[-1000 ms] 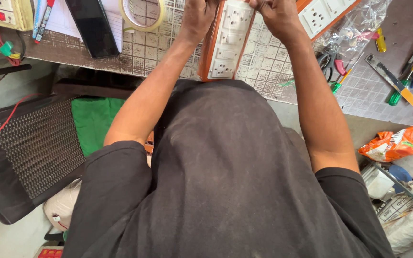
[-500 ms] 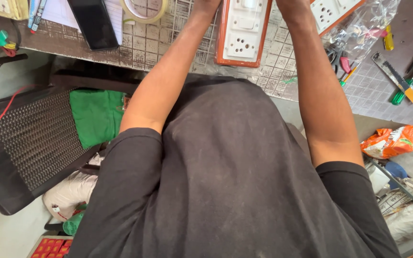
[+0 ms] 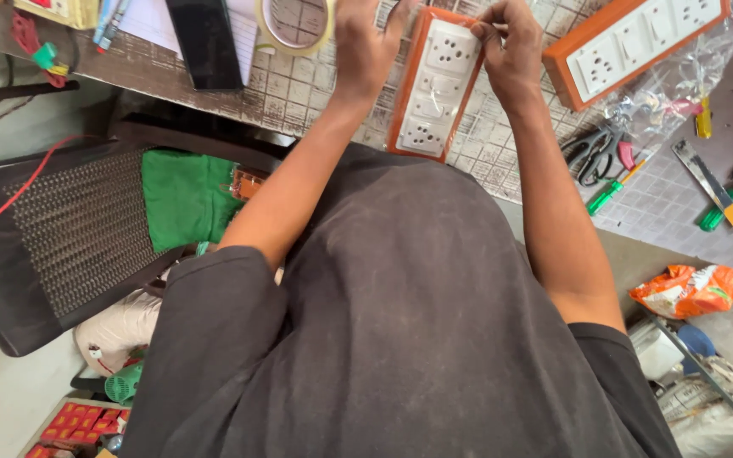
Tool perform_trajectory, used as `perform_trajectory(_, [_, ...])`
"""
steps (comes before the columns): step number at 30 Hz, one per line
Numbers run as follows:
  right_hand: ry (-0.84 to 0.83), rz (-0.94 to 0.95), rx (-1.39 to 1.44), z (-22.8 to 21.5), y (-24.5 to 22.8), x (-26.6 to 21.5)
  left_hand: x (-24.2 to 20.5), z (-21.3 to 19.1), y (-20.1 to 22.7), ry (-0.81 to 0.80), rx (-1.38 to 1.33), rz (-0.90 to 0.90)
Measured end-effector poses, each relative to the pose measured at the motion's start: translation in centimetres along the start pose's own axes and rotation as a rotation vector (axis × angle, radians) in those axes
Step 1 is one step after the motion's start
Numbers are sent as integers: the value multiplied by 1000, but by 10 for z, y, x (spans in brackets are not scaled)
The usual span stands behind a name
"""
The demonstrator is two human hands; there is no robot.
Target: The person uses a screwdriver to secure screws on an orange power strip box, then wraps the assembled unit in plastic and secures it with clear tape.
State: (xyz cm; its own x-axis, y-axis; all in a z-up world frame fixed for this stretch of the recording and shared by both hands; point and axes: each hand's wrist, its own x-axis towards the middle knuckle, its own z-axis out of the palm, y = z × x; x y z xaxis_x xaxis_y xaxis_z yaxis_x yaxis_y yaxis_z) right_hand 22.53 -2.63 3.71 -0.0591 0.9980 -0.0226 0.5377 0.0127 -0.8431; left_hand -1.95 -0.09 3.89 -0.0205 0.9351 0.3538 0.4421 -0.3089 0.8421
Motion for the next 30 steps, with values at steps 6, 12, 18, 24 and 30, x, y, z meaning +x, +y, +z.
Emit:
perform_trajectory(6, [68,-67,-35,-14,-34,13,-14,-111,45,94,418,-119])
perform_trajectory(12, [120,-144,-45,-16,-86,-15,-63,-119,5,115,239,-417])
perform_trajectory(18, [-133,22,175,13,-116,-36,-78,-96,-29,178,257,-414])
perform_trajectory(24, [-227,48,154,7,-137,-46,-73,-97,-35,174,351,-268])
perform_trajectory(30, [-258,-89,26,-9,-180,-41,-48,-119,-9,26,133,-201])
